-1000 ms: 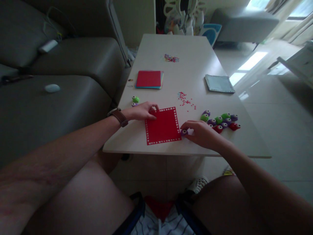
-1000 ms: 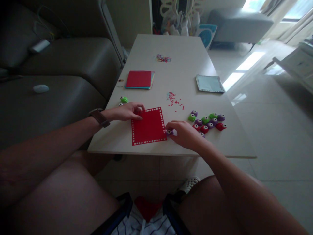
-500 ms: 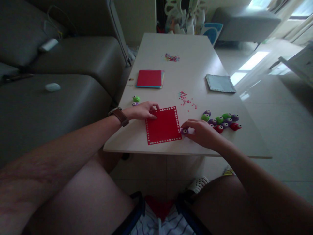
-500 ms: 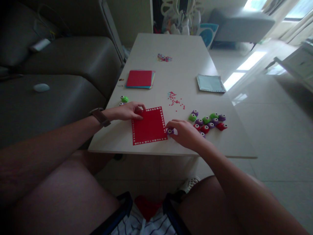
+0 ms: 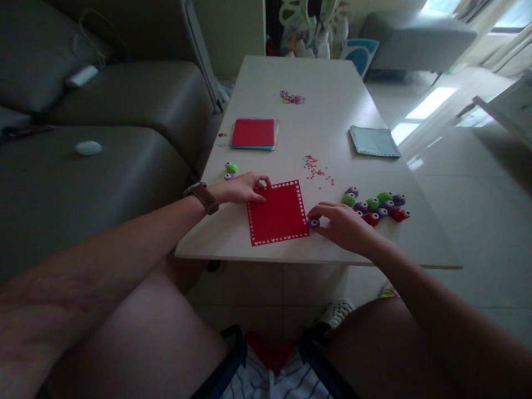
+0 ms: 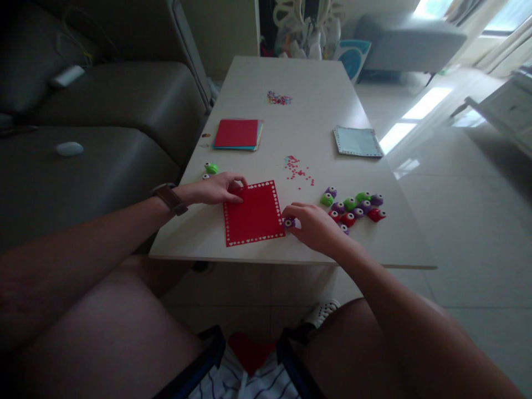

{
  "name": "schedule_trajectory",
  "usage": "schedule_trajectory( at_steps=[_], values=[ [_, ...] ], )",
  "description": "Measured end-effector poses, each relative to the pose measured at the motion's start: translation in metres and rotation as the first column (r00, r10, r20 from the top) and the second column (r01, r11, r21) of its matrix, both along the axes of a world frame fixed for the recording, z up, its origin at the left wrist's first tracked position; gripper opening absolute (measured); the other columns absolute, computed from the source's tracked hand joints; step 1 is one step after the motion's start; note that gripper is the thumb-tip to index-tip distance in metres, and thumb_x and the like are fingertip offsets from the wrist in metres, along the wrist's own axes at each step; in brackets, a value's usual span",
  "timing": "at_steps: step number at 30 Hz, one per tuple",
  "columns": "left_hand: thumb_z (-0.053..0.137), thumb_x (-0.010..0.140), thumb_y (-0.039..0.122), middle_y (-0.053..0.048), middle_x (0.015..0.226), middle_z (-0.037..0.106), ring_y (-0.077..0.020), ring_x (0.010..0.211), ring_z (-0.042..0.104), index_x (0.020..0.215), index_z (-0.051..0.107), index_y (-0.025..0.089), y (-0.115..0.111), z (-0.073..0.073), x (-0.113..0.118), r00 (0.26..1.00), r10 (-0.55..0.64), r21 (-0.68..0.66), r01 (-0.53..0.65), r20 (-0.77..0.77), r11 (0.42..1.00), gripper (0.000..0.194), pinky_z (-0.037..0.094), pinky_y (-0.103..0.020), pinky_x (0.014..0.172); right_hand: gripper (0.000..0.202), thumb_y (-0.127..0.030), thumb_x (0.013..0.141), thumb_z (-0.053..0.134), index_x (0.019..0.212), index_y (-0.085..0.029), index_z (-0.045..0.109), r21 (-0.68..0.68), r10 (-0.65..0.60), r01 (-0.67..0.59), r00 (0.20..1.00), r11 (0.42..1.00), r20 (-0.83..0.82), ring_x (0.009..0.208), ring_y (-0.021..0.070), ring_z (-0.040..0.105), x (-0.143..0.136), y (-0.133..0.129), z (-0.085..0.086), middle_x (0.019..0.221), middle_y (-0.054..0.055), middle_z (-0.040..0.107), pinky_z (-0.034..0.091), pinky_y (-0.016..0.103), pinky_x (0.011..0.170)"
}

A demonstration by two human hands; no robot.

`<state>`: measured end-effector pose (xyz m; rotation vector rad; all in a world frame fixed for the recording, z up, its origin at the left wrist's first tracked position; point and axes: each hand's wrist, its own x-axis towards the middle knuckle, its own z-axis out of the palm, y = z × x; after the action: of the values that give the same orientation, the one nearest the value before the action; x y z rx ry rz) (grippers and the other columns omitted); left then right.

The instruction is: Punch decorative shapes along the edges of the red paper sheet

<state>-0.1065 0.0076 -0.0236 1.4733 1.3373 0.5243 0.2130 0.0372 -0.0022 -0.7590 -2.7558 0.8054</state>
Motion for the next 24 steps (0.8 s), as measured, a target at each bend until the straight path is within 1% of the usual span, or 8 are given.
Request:
schedule_trajectory(
  at_steps=[10,15,17,18,20,22,23,24],
  values=[
    [0.074,0.072,0.028,-0.008,0.096,0.077,-0.0224,0.083,0.072,0.1,0.057,0.019,0.001,-0.002,-0.001,0.999,-0.012,0.033,0.013,-0.048,0.999,0.034,0.052,-0.029,0.069,0.025,-0.009,0.081,0.064,0.101,-0.021,0.072,-0.044,0.036,-0.036,0.999,0.998,-0.004,0.087,0.0191,0.067,-0.001,-0.002,-0.001,0.103,0.006,0.075,0.05,0.031,0.08],
    [0.075,0.073,0.03,-0.008,0.096,0.075,-0.0217,0.083,0.071,0.102,0.057,0.019,0.001,0.001,0.0,0.997,-0.037,0.017,0.038,-0.067,0.999,0.036,0.051,-0.029,0.068,0.025,-0.008,0.081,0.064,0.101,-0.022,0.073,-0.123,0.045,-0.049,0.998,0.991,-0.032,0.087,0.0181,0.067,-0.003,-0.005,0.001,0.102,0.004,0.076,0.051,0.03,0.08],
    [0.077,0.071,0.03,-0.008,0.096,0.073,-0.0214,0.084,0.069,0.105,0.059,0.018,0.002,0.005,0.001,0.992,-0.025,0.074,0.034,-0.127,0.997,0.041,0.051,-0.029,0.07,0.022,-0.013,0.081,0.068,0.101,-0.021,0.073,-0.145,0.015,-0.022,0.998,0.989,-0.054,0.086,0.018,0.067,-0.003,-0.005,0.003,0.101,0.005,0.076,0.051,0.03,0.078],
    [0.079,0.069,0.031,-0.008,0.098,0.071,-0.0216,0.087,0.067,0.106,0.06,0.017,0.002,0.007,0.003,0.984,0.0,0.135,0.025,-0.178,0.991,0.043,0.051,-0.03,0.072,0.018,-0.017,0.082,0.07,0.1,-0.021,0.073,-0.156,-0.021,0.011,0.998,0.988,-0.064,0.085,0.018,0.067,-0.003,-0.005,0.003,0.1,0.005,0.076,0.051,0.03,0.076],
    [0.082,0.066,0.03,-0.008,0.101,0.068,-0.022,0.092,0.064,0.105,0.063,0.017,-0.001,0.012,0.01,0.954,0.075,0.296,0.014,-0.289,0.955,0.046,0.049,-0.031,0.078,0.013,-0.026,0.085,0.071,0.096,-0.02,0.073,-0.196,-0.099,0.085,0.993,0.977,-0.06,0.078,0.0175,0.066,-0.003,-0.004,0.003,0.093,0.006,0.075,0.05,0.029,0.069],
    [0.082,0.067,0.029,-0.007,0.1,0.066,-0.0207,0.091,0.061,0.099,0.065,0.017,-0.006,0.018,0.023,0.932,0.121,0.402,0.03,-0.343,0.915,0.039,0.047,-0.031,0.079,0.013,-0.032,0.088,0.068,0.091,-0.02,0.073,-0.23,-0.149,0.139,0.988,0.963,-0.028,0.071,0.0165,0.063,-0.003,-0.003,0.002,0.084,0.005,0.073,0.048,0.028,0.063],
    [0.079,0.07,0.029,-0.005,0.094,0.066,-0.0187,0.085,0.06,0.095,0.064,0.017,-0.01,0.02,0.032,0.936,0.103,0.396,0.041,-0.336,0.917,0.032,0.046,-0.029,0.075,0.014,-0.033,0.089,0.067,0.089,-0.02,0.073,-0.234,-0.159,0.152,0.987,0.96,-0.011,0.068,0.0161,0.062,-0.003,-0.002,0.002,0.082,0.005,0.072,0.047,0.028,0.061],
    [0.075,0.076,0.03,-0.004,0.087,0.066,-0.0166,0.077,0.059,0.092,0.064,0.017,-0.014,0.021,0.042,0.95,0.064,0.355,0.052,-0.307,0.933,0.024,0.044,-0.028,0.071,0.015,-0.033,0.089,0.067,0.088,-0.02,0.073,-0.229,-0.159,0.156,0.987,0.961,0.002,0.067,0.0158,0.062,-0.003,-0.002,0.002,0.081,0.005,0.072,0.046,0.027,0.06]
  ],
)
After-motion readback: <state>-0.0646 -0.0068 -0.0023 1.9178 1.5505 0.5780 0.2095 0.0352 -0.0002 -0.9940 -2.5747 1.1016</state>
